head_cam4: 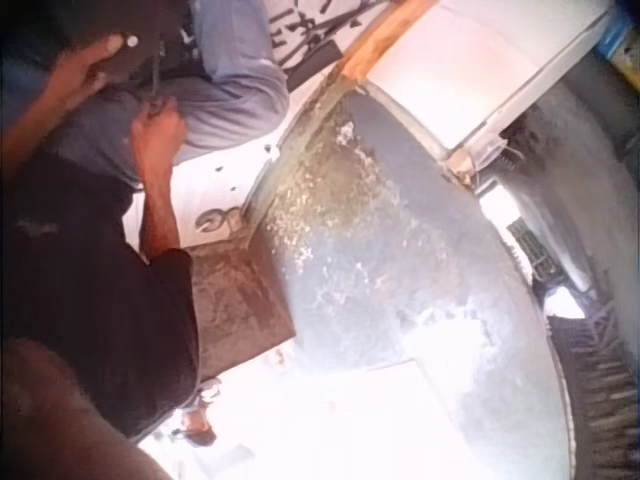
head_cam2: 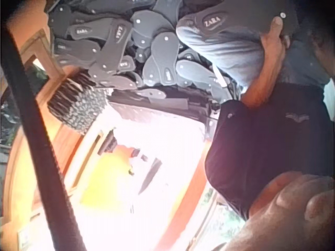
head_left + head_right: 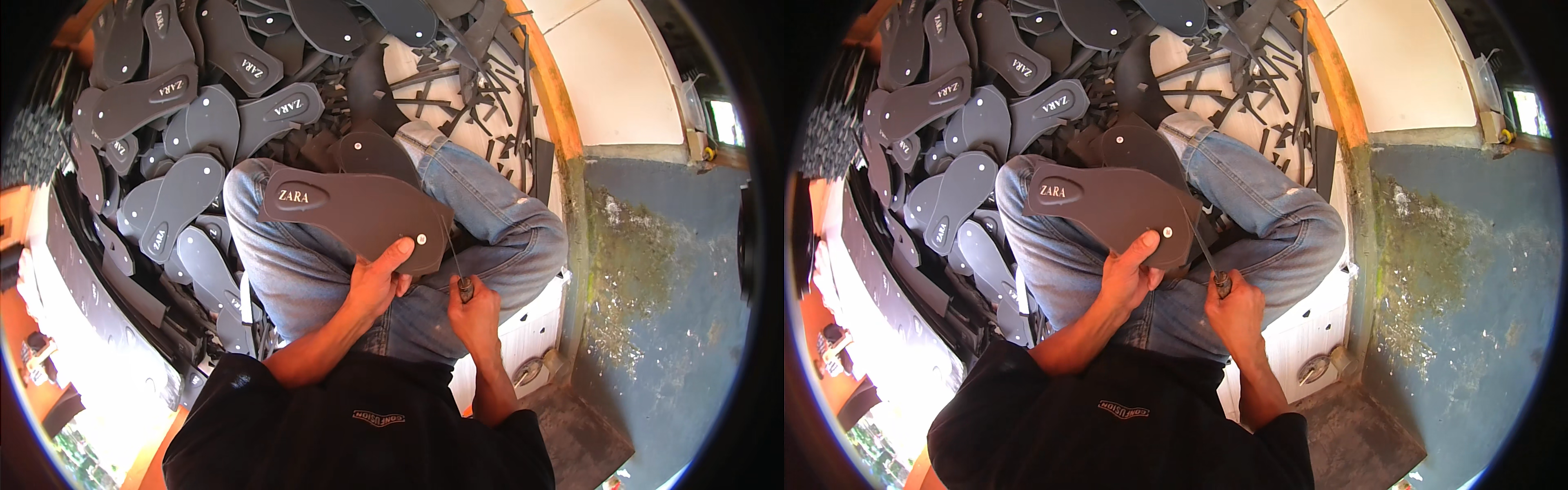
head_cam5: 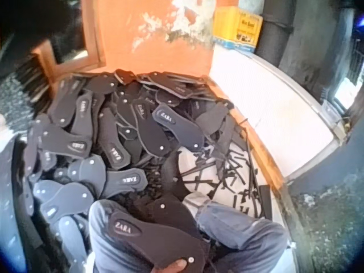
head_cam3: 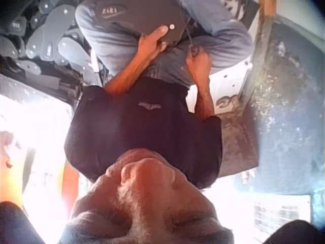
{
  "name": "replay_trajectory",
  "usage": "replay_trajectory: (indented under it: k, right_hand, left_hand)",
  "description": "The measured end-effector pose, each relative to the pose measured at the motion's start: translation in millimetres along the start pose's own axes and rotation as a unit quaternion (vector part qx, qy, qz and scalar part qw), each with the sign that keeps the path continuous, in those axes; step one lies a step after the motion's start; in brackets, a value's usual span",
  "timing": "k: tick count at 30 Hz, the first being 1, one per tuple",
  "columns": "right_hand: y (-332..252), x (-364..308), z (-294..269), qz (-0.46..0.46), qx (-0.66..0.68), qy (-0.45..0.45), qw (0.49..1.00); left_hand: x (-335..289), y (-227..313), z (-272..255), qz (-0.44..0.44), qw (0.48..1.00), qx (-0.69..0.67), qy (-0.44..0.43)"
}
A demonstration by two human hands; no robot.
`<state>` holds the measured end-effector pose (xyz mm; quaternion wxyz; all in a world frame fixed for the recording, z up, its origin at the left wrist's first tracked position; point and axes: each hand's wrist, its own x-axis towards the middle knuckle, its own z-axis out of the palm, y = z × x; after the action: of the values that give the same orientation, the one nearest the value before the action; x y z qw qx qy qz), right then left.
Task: The person uses a knife to cut along the outlines of shoe soles from a large sheet of black foam material, handling individual soles and the sheet to separate the components.
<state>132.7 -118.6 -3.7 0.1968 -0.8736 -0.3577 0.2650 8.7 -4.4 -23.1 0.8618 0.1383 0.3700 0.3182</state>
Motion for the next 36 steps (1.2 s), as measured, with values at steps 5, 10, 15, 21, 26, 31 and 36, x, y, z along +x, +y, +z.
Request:
replay_trajectory:
  k: [5, 10, 15, 21, 26, 31, 36]
  right_hand:
    - [-24, 33, 6, -0.070, -0.006, -0.082, 0.994]
    - [-36, 75, 24, -0.059, 0.240, -0.188, 0.950]
    - [-46, 65, 11, 0.061, 0.371, -0.314, 0.872]
    - [-44, 11, 14, 0.009, 0.353, -0.347, 0.869]
    - [-46, 4, 23, -0.047, 0.198, -0.224, 0.953]
    - [-39, 8, 27, -0.100, 0.081, -0.155, 0.979]
    - [-41, 8, 27, -0.116, 0.068, -0.149, 0.980]
  left_hand:
    - [-13, -9, -31, -0.006, 0.999, 0.046, -0.009]
    - [-29, -3, -35, -0.047, 0.997, 0.059, 0.002]
    - [-37, 10, -57, -0.047, 0.986, 0.162, 0.011]
    - [-14, 113, -76, 0.096, 0.981, 0.085, 0.142]
    - [-12, 113, -73, 0.015, 0.990, 0.133, 0.038]
    - [-18, 106, -55, -0.045, 0.989, 0.141, -0.010]
    - [-18, 105, -51, -0.050, 0.980, 0.193, -0.021]
